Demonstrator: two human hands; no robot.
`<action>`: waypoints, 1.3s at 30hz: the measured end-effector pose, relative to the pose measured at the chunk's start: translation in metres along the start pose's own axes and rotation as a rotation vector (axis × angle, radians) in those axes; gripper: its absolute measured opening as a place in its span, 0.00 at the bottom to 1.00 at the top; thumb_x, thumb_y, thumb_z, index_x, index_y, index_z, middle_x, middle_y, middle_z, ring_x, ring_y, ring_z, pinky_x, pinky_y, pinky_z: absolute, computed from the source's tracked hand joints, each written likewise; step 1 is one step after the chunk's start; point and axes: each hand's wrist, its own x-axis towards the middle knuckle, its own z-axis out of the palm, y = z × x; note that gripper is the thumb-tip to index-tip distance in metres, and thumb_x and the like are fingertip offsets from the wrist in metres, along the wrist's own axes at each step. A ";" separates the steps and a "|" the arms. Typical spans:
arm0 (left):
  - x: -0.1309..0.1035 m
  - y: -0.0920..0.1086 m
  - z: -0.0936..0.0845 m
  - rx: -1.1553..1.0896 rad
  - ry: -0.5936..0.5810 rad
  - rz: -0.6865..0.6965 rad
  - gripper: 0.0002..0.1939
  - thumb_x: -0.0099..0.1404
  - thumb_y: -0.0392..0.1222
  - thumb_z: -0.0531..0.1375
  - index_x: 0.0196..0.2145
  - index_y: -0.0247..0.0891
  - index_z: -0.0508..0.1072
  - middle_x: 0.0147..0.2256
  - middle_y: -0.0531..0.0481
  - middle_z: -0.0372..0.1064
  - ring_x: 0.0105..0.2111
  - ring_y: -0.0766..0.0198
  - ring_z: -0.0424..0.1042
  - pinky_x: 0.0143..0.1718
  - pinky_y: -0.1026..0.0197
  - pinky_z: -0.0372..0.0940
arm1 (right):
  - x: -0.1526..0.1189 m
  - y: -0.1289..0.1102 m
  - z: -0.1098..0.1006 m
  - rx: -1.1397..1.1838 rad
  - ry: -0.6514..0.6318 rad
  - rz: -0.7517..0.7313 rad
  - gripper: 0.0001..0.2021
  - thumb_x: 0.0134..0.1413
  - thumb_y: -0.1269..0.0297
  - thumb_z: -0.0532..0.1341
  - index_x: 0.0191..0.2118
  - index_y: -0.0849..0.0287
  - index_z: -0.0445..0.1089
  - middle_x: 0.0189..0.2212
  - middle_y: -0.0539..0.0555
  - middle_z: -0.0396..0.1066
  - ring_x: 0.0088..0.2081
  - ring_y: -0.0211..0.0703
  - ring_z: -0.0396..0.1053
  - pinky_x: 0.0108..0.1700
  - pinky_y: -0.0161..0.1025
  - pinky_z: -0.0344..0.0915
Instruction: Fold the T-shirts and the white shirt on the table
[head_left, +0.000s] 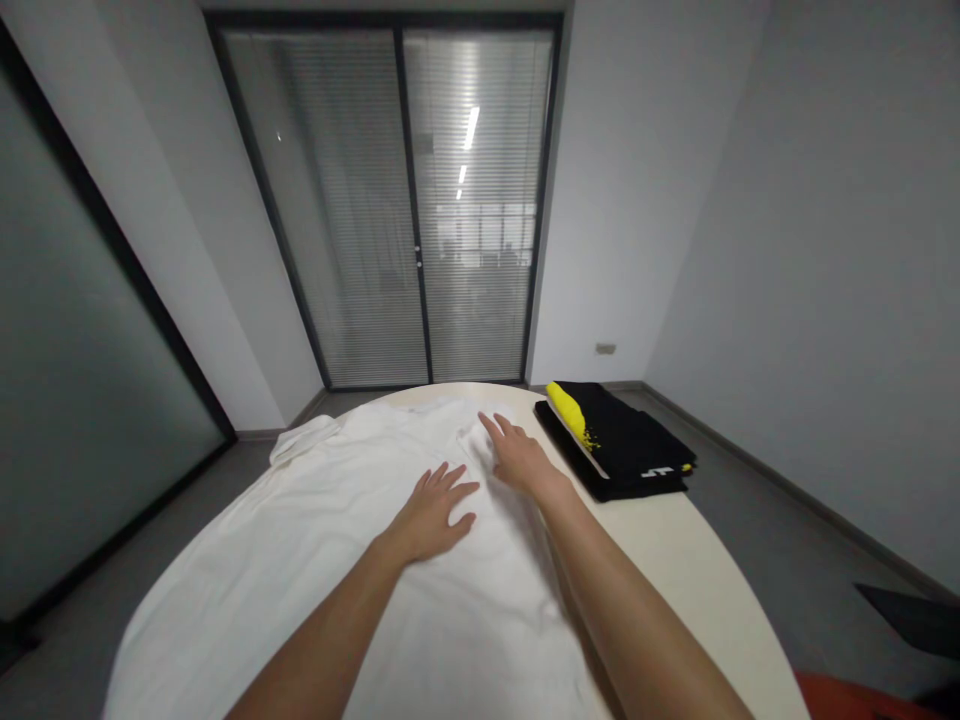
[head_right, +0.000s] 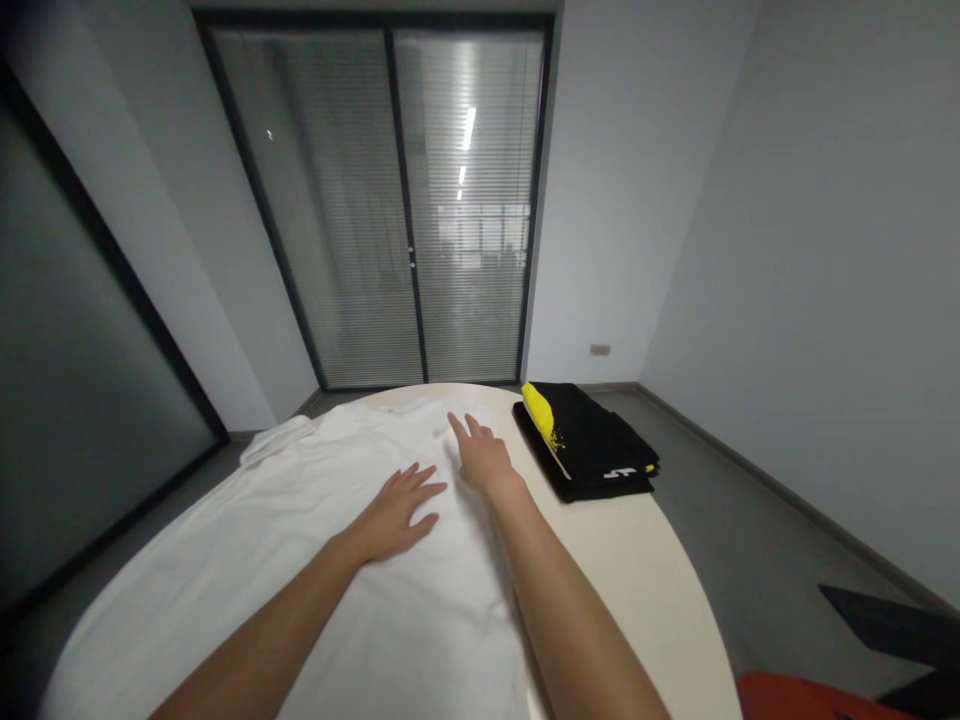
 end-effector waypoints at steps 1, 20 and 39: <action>0.000 0.000 0.000 -0.002 0.002 -0.005 0.27 0.70 0.52 0.54 0.65 0.51 0.62 0.69 0.49 0.48 0.70 0.47 0.42 0.68 0.40 0.40 | -0.002 -0.001 0.000 -0.043 -0.038 0.054 0.45 0.49 0.71 0.65 0.71 0.54 0.46 0.69 0.67 0.48 0.63 0.65 0.57 0.56 0.56 0.63; -0.001 0.001 0.000 -0.028 0.026 -0.038 0.31 0.70 0.52 0.52 0.67 0.42 0.57 0.70 0.46 0.47 0.70 0.50 0.42 0.69 0.43 0.41 | 0.008 0.014 -0.008 0.237 0.097 0.187 0.14 0.68 0.58 0.52 0.45 0.59 0.71 0.40 0.58 0.77 0.41 0.44 0.73 0.39 0.35 0.61; 0.000 0.000 0.003 -0.020 0.045 -0.009 0.33 0.71 0.50 0.48 0.69 0.34 0.50 0.69 0.43 0.49 0.70 0.53 0.45 0.69 0.49 0.42 | 0.006 0.007 0.008 -0.033 -0.022 0.140 0.12 0.60 0.57 0.60 0.45 0.57 0.73 0.42 0.61 0.76 0.45 0.53 0.72 0.44 0.42 0.62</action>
